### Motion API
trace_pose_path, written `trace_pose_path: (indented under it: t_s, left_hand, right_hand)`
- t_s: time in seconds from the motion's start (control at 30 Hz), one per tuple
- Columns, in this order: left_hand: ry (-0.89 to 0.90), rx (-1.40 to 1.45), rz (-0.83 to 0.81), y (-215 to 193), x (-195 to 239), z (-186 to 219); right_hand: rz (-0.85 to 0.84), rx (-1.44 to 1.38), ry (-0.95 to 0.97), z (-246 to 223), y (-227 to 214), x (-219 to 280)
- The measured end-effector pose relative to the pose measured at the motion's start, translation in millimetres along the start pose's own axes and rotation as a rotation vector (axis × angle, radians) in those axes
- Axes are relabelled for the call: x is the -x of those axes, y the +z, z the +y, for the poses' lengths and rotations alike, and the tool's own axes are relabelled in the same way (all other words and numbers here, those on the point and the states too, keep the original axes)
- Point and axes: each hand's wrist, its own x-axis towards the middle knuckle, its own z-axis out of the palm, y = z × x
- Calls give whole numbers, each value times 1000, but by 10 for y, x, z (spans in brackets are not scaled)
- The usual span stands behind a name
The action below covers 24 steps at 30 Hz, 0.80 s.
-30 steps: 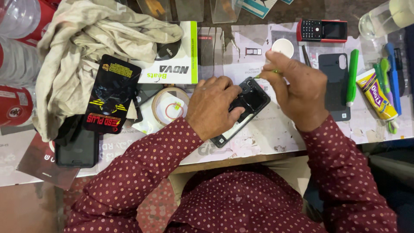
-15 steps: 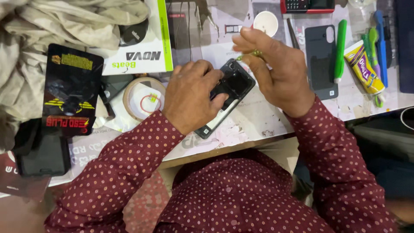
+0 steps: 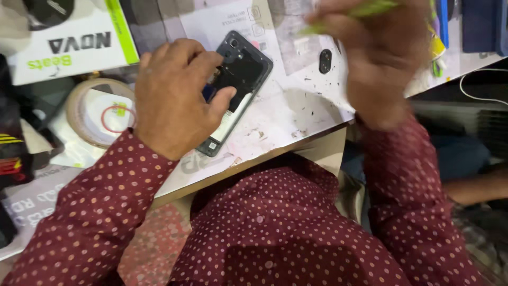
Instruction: The person removes a battery from a smartphone, then uses a green screwdriver to unscrew and remove screws from the back of the phone. The person continues to manipulate the phone and tools on the workbench.
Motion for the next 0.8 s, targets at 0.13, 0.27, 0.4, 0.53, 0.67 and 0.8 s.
trace_pose_path:
  t_s: [0.13,0.27,0.4,0.53,0.67,0.8]
  left_hand:
    - [29,-15,6,-52,-7,21]
    - [53,52,53,-85,-56,58]
    - [84,69,72,-138,-71,97]
    - [76,97,84,-149,-76,115]
    - [110,117,80,-138,-73,103]
    - [178,130,115,-127,-62,101]
  right_hand:
    - [49,122,-50,-160,-253,312]
    - [46,256,91,-325,-275,646]
    - [56,269,208,-355,-242,762]
    - [23,263,201,-318,-227,728]
    - [0,277,182,-300,-203,734]
    - [-2,301,167,-268,-189,701]
